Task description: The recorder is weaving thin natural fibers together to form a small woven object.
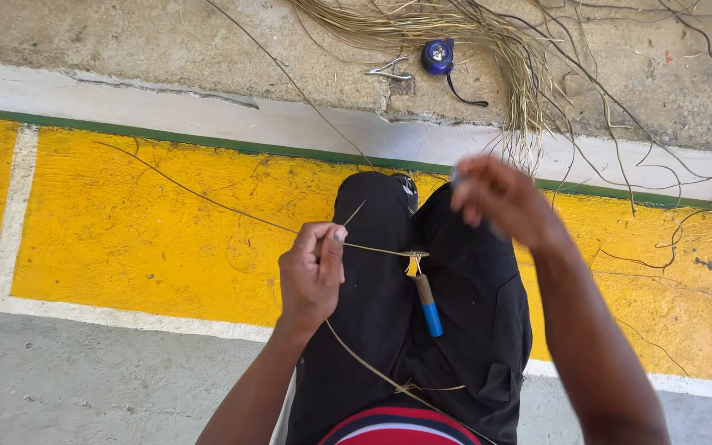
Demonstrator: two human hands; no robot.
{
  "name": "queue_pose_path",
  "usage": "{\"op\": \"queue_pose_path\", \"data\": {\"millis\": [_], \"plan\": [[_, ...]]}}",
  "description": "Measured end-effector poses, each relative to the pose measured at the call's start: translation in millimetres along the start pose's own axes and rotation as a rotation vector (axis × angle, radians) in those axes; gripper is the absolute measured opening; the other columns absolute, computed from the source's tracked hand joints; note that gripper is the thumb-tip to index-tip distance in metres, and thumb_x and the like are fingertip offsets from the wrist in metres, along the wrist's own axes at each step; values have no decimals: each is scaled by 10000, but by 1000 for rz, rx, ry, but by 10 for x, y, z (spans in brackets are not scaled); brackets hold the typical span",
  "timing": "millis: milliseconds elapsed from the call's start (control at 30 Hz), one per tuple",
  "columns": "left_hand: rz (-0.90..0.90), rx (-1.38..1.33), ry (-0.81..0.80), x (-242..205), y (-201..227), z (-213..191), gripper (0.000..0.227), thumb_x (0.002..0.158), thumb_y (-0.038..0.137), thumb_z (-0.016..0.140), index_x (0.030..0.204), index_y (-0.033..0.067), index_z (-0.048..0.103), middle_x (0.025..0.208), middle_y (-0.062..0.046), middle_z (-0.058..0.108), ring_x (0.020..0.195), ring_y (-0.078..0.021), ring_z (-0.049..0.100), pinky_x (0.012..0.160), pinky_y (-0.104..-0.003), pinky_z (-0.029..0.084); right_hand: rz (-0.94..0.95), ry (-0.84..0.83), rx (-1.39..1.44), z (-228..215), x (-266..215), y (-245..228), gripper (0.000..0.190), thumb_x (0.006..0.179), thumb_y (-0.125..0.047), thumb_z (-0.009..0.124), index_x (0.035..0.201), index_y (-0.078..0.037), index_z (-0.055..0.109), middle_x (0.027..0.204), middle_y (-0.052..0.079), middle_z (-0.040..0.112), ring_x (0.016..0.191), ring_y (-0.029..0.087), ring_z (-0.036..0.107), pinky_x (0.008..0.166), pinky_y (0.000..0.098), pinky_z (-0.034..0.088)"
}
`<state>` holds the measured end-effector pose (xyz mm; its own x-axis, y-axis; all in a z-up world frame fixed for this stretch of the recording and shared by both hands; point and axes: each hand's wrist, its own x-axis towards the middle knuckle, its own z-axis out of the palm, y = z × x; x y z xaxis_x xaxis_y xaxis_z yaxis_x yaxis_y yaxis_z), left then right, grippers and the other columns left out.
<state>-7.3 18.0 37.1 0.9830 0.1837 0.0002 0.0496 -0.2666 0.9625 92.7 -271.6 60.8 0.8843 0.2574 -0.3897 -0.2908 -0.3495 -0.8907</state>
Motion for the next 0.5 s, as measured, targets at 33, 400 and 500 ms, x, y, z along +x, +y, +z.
{"op": "queue_pose_path", "data": {"millis": [33, 400, 500], "plan": [[-38, -139, -58, 19, -20, 8, 218, 1036, 234, 610, 1007, 27, 669, 592, -13, 599, 473, -47, 552, 444, -238, 418, -96, 107, -131, -161, 324, 102, 187, 996, -151, 606, 1170, -84, 616, 833, 27, 716, 660, 101, 636, 568, 257, 510], [-300, -424, -242, 47, -47, 146, 268, 1035, 281, 592, 966, 32, 663, 524, 10, 551, 442, -32, 471, 421, -224, 345, -151, 519, -918, -869, 2683, 923, 168, 956, -226, 720, 1055, -90, 717, 1056, 151, 674, 967, 318, 623, 804, 518, 507], [-137, -205, -276, 54, -15, 123, 247, 1051, 276, 600, 987, 47, 663, 549, 2, 589, 495, -58, 535, 482, -257, 415, -307, 579, -960, -627, 2048, 448, 165, 962, -253, 670, 1032, -117, 731, 924, 117, 728, 799, 276, 663, 747, 465, 571]]}}
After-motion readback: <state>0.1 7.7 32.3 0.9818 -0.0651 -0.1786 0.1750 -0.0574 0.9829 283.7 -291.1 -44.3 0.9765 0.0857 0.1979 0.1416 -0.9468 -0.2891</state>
